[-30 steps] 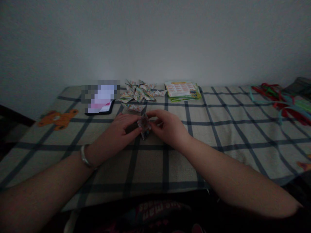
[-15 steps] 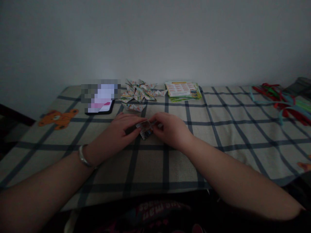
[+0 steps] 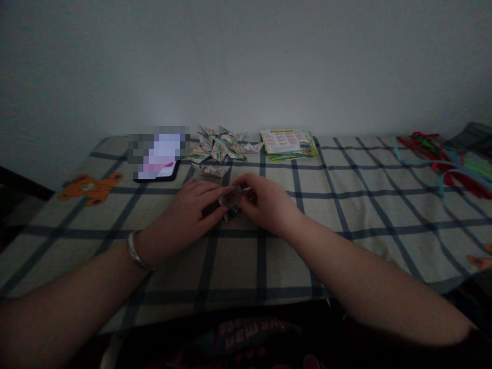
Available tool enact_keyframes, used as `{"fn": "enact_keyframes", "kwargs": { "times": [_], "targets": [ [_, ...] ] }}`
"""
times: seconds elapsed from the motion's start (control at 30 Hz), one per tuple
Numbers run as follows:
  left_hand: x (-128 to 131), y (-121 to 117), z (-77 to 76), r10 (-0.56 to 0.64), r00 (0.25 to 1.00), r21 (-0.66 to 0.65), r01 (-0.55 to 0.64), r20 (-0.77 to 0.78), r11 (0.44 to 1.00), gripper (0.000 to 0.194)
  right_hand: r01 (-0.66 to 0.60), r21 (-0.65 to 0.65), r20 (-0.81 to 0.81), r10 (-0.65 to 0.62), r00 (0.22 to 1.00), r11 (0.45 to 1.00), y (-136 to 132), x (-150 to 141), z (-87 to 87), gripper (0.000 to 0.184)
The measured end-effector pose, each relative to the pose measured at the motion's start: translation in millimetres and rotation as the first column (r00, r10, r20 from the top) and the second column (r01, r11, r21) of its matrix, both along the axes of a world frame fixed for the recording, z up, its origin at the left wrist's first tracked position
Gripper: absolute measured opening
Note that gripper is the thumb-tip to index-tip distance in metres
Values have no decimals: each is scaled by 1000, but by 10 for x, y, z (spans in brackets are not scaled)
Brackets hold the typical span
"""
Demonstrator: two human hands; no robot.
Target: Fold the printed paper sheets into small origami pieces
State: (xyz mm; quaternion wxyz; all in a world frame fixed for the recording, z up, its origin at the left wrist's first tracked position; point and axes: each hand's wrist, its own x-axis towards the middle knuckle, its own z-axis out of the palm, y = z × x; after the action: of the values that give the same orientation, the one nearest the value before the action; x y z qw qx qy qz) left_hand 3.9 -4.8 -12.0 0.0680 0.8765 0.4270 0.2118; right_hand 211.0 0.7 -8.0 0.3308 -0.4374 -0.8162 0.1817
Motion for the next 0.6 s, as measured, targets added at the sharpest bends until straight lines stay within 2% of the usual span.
{"fn": "enact_keyframes", "kwargs": {
  "times": [0.17, 0.4, 0.6],
  "targets": [
    [-22, 21, 25, -30, 1000, -27, 30, 10, 999, 37, -14, 55, 79, 9, 997, 998, -20, 13, 32, 24],
    [-68, 50, 19, -105, 994, -33, 106, 29, 994, 34, -155, 96, 154, 140, 978, 983, 40, 109, 11, 26],
    [-96, 72, 4, -102, 994, -22, 102, 24, 994, 34, -243, 77, 176, 227, 958, 967, 58, 142, 13, 27]
  ]
}}
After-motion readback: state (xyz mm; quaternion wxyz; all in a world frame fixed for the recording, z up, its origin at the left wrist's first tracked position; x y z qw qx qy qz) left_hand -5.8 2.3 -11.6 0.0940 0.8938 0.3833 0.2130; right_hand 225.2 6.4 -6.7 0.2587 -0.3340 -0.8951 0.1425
